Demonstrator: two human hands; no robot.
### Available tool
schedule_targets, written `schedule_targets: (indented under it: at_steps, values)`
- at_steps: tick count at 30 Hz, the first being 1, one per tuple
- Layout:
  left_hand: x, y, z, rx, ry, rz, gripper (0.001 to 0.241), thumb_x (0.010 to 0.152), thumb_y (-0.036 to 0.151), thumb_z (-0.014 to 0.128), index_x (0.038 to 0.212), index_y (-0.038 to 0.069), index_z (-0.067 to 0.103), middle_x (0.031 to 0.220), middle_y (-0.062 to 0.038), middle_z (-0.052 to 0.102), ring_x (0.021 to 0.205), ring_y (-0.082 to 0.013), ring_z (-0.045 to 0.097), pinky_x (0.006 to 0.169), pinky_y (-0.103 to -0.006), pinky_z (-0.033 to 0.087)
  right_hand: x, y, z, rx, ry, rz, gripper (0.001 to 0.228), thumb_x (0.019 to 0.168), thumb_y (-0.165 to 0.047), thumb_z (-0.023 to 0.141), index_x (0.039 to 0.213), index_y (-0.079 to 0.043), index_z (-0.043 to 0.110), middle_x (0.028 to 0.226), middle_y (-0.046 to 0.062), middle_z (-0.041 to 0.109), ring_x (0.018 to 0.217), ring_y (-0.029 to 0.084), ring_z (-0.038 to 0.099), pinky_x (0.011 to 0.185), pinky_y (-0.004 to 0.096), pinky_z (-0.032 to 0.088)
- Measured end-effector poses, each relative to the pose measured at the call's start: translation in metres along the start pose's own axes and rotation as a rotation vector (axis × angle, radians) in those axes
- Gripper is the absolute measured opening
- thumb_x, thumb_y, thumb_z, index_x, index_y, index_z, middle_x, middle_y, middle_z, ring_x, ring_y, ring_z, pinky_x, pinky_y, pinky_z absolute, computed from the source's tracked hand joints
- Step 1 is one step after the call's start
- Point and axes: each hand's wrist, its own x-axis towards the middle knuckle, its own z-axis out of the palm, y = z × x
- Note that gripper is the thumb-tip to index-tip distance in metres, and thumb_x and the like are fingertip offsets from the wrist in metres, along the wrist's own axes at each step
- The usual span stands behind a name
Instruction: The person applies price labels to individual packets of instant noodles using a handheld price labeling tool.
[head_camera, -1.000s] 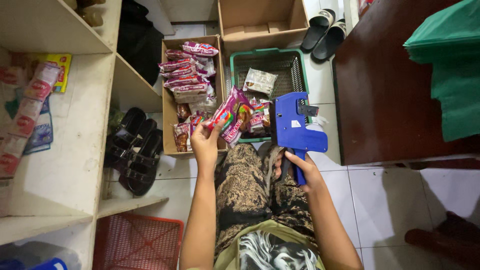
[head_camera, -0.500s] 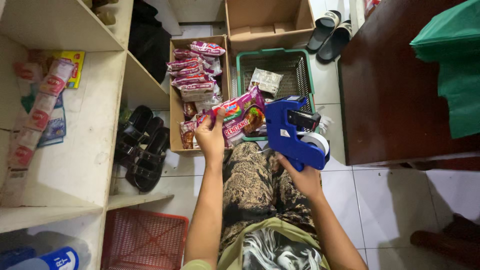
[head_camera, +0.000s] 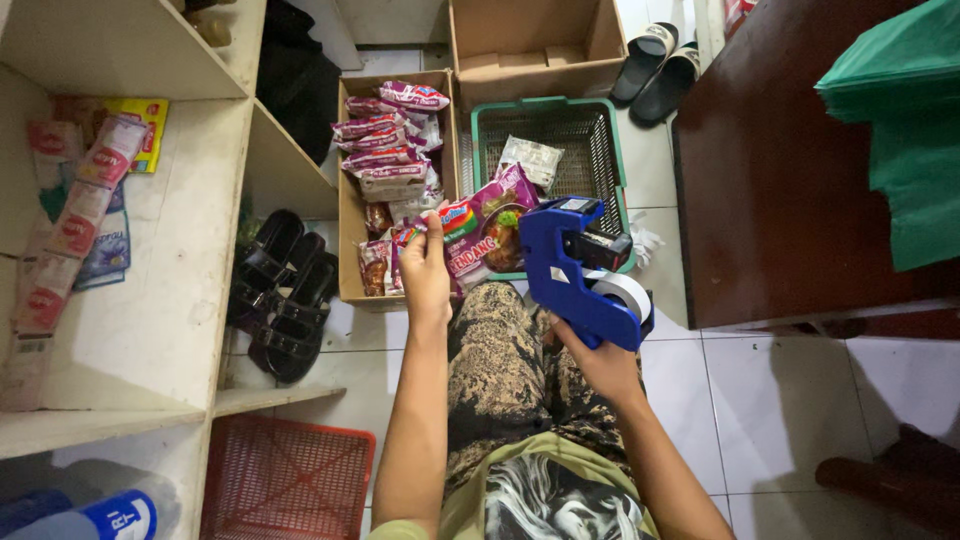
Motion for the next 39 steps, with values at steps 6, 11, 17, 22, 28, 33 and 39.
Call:
schedule_targets:
  at_steps: [6, 11, 17, 22, 28, 33, 39]
  values:
    - [-0.010, 0.017, 0.006, 0.280, 0.085, 0.138, 0.042, 0.109, 0.034, 0.055, 0.121, 0.000, 0.078, 0.092, -0.009, 0.076, 0.073, -0.0055, 0.052, 0.067, -0.0263, 0.045, -0.004, 0.004, 0.001, 0.085, -0.049, 0.058, 0.016, 0.092, -0.019, 0.075, 0.096, -0.003, 0.075, 0.081, 0.003, 0.077, 0.077, 0.012, 0.072, 0.073, 0.028, 0.057]
    - [-0.017, 0.031, 0.012, 0.410, 0.062, 0.351, 0.039, 0.109, 0.033, 0.054, 0.121, 0.003, 0.074, 0.102, -0.007, 0.079, 0.088, -0.0048, 0.067, 0.080, -0.0243, 0.053, -0.006, 0.004, 0.001, -0.058, -0.052, 0.019, 0.017, 0.091, -0.021, 0.076, 0.095, -0.004, 0.077, 0.084, 0.004, 0.078, 0.078, 0.012, 0.073, 0.073, 0.029, 0.056]
    - [-0.026, 0.045, 0.022, 0.528, 0.080, 0.357, 0.037, 0.108, 0.034, 0.054, 0.122, 0.008, 0.075, 0.099, -0.008, 0.079, 0.082, -0.0092, 0.067, 0.076, -0.0262, 0.051, -0.004, -0.015, 0.002, -0.180, 0.025, 0.005, 0.038, 0.082, -0.023, 0.081, 0.112, -0.004, 0.067, 0.087, 0.007, 0.074, 0.076, 0.016, 0.072, 0.068, 0.031, 0.056]
    - [-0.031, 0.049, 0.026, 0.614, 0.081, 0.179, 0.037, 0.109, 0.033, 0.054, 0.127, 0.011, 0.077, 0.089, -0.014, 0.072, 0.071, -0.0191, 0.055, 0.067, -0.0333, 0.045, 0.002, -0.028, 0.003, -0.114, 0.017, -0.145, 0.030, 0.083, -0.014, 0.081, 0.106, -0.003, 0.065, 0.086, 0.010, 0.068, 0.073, 0.020, 0.065, 0.067, 0.032, 0.054]
    - [-0.035, 0.044, 0.028, 0.496, 0.035, 0.525, 0.035, 0.113, 0.031, 0.051, 0.122, 0.006, 0.074, 0.097, -0.004, 0.073, 0.083, -0.0071, 0.064, 0.076, -0.0259, 0.050, 0.007, -0.029, 0.003, -0.145, -0.077, -0.057, 0.023, 0.085, -0.009, 0.078, 0.105, -0.005, 0.066, 0.083, 0.011, 0.066, 0.070, 0.022, 0.063, 0.067, 0.034, 0.054]
    - [-0.029, 0.030, 0.027, 0.494, 0.142, 0.315, 0.035, 0.113, 0.027, 0.055, 0.107, -0.001, 0.075, 0.080, -0.005, 0.061, 0.069, -0.0098, 0.047, 0.062, -0.0291, 0.039, 0.008, -0.023, 0.005, -0.129, 0.023, -0.318, 0.043, 0.082, -0.005, 0.076, 0.122, -0.003, 0.060, 0.100, 0.013, 0.066, 0.084, 0.022, 0.066, 0.074, 0.035, 0.054]
    - [-0.028, 0.033, 0.026, 0.405, 0.148, 0.476, 0.037, 0.112, 0.030, 0.051, 0.116, 0.002, 0.076, 0.099, -0.003, 0.076, 0.085, -0.0036, 0.064, 0.077, -0.0226, 0.052, 0.011, -0.023, 0.006, -0.085, -0.154, -0.043, 0.033, 0.084, -0.005, 0.074, 0.116, -0.007, 0.064, 0.087, 0.008, 0.068, 0.072, 0.018, 0.065, 0.067, 0.032, 0.055]
